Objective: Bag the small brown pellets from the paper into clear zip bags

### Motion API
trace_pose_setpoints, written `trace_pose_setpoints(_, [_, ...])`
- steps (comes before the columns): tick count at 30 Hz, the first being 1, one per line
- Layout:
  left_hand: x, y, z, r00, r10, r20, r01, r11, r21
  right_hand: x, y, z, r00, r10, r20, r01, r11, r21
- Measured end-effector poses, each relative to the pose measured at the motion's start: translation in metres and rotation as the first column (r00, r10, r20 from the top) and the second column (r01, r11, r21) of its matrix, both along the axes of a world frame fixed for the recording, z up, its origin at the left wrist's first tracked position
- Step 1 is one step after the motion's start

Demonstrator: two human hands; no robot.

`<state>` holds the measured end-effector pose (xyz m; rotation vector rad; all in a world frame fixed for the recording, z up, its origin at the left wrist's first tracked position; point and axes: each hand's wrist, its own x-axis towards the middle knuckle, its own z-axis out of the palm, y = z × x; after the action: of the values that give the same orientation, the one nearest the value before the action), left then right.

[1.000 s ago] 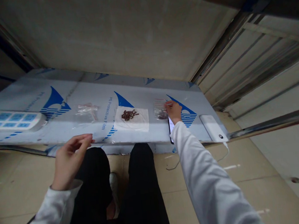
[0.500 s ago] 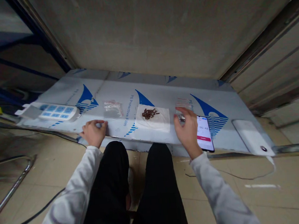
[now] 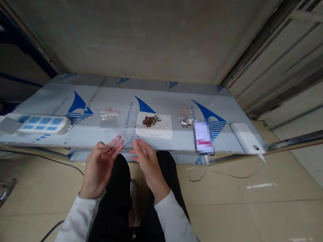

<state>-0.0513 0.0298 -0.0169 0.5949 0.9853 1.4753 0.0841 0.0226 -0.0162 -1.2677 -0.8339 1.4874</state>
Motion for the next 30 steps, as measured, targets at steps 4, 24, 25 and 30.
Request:
trace_pose_setpoints(4, [0.013,-0.022,-0.005,0.999,-0.040,-0.004,0.039,0.993,-0.107,-0.001,-0.001,0.005,0.993,-0.093,-0.076,0.095,0.995,0.014])
trace_pose_setpoints(24, [0.027,-0.041,0.023,0.555,-0.173,-0.814,0.275,0.961,-0.017,0.033,-0.039,0.000,0.851,-0.043,0.524,-0.192,0.903,0.385])
trace_pose_setpoints(25, [0.027,-0.042,0.025,0.481,-0.167,-0.861,0.276,0.961,-0.032,0.033,-0.039,-0.003,0.834,-0.074,0.547,-0.175,0.904,0.390])
trace_pose_setpoints(30, [0.033,-0.045,0.028,0.165,-0.183,-0.969,0.202,0.968,-0.149,0.038,-0.042,-0.016,0.760,-0.224,0.611,-0.120,0.874,0.470])
